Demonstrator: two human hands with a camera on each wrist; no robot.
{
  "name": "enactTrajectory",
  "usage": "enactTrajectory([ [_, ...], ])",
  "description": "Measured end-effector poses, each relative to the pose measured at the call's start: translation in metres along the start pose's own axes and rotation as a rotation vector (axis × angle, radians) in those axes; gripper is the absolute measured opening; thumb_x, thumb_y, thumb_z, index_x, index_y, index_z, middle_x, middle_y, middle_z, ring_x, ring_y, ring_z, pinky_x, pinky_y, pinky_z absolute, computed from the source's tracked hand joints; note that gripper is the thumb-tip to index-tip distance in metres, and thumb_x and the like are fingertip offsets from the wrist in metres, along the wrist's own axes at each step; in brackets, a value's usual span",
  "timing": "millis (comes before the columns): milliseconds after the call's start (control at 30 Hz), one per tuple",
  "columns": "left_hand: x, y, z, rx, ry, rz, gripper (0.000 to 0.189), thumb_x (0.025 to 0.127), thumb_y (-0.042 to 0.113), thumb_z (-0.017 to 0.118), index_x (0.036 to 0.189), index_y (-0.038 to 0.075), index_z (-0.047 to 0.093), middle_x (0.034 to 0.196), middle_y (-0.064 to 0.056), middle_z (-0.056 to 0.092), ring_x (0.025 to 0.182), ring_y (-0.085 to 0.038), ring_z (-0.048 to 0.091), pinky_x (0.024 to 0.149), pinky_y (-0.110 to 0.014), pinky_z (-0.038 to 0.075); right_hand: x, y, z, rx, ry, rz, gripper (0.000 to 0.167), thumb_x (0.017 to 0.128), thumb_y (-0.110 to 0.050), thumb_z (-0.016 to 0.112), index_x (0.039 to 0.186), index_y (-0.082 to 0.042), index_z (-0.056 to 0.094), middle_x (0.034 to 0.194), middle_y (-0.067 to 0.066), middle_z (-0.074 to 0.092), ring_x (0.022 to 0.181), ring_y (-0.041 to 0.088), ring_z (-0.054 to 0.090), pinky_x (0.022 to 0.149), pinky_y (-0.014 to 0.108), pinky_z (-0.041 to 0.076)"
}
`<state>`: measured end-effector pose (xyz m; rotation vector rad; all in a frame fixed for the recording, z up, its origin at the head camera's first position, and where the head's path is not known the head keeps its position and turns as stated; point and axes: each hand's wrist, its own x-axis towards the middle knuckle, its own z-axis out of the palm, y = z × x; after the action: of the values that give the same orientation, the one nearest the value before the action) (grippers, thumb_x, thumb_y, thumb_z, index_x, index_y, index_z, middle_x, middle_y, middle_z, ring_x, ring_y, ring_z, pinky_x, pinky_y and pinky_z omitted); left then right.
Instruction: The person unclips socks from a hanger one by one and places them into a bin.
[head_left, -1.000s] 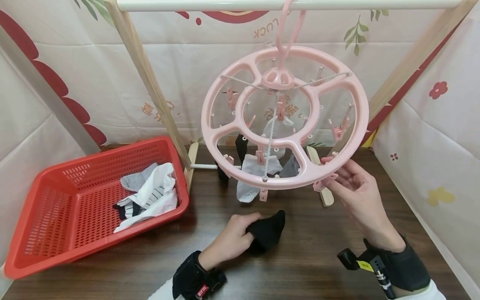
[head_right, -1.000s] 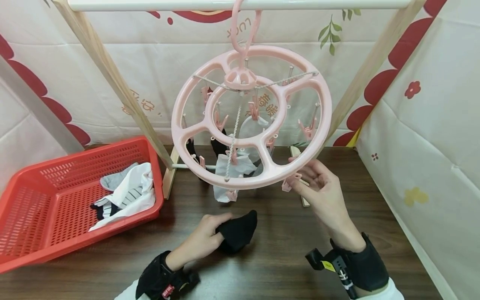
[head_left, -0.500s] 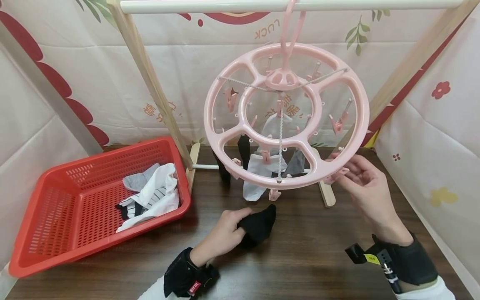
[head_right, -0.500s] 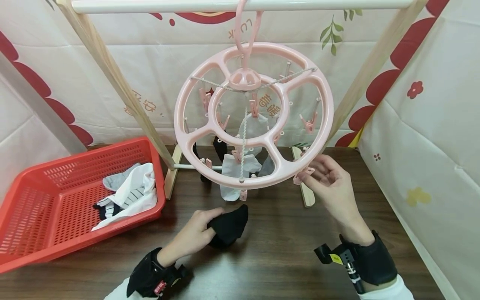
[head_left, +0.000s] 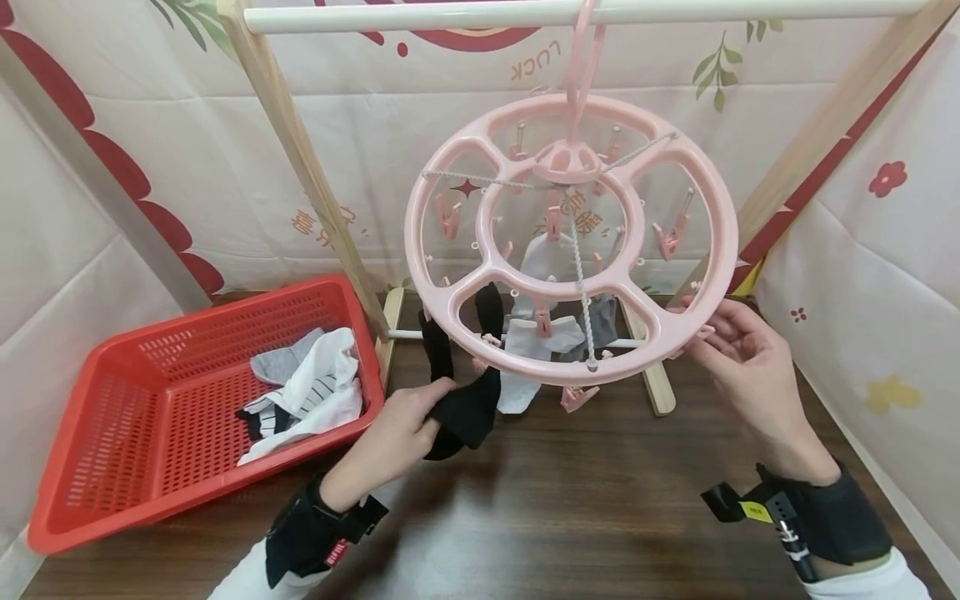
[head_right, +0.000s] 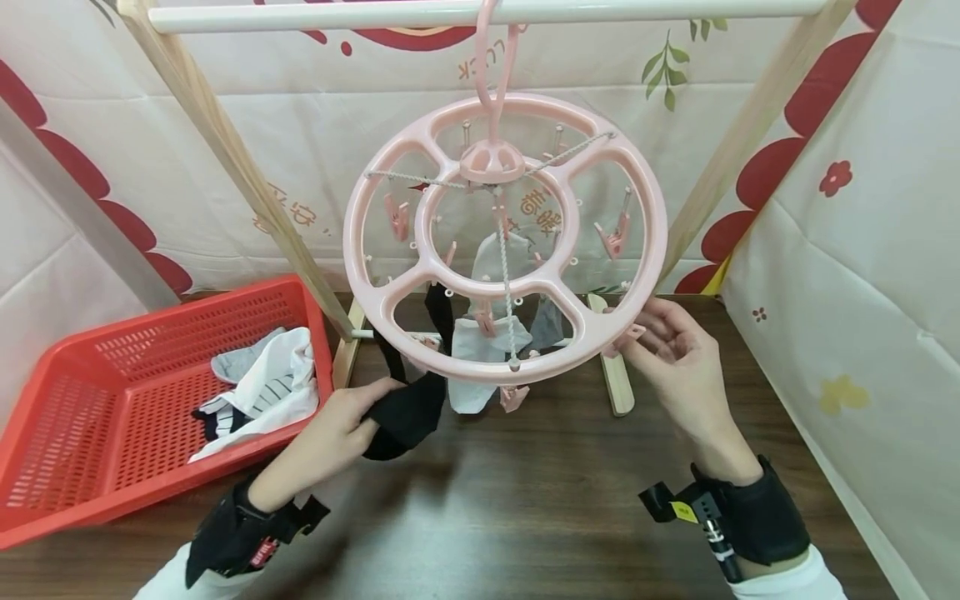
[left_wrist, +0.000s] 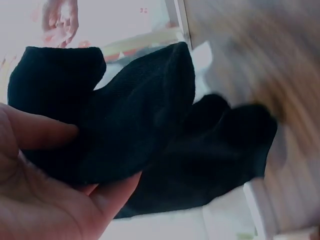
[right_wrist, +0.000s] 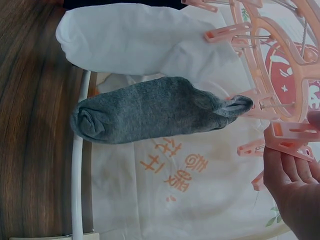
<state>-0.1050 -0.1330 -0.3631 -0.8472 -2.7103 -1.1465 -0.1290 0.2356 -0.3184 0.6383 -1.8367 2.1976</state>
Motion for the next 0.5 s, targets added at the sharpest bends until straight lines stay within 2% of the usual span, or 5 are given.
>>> enactTrajectory([
  [233,-0.009,-0.002,-0.03,0.078,0.064,-0.005,0.04,0.078,-0.012,0.05,0.109,0.007,0.064,0.095,-0.001,0.066,0.08,-0.014,0.057,0.074,-0.036,0.048,0.001,0.001,-0.003,0.054,-0.023,-0.022,0.044,0.089,0.022,0.047,0.131,0.008,0.049,0.12,0.016,0.062,0.102,0.018,0.064,0.086,0.026,0.048],
  [500,-0.021,-0.011,-0.072,0.152,0.092,-0.05,0.047,0.076,-0.017,0.045,0.115,0.003,0.061,0.102,-0.009,0.066,0.085,-0.021,0.058,0.077,-0.043,0.047,0.002,0.005,-0.005,0.152,-0.024,-0.058,0.043,0.089,0.021,0.049,0.131,0.013,0.045,0.122,0.02,0.06,0.106,0.022,0.063,0.086,0.027,0.048],
])
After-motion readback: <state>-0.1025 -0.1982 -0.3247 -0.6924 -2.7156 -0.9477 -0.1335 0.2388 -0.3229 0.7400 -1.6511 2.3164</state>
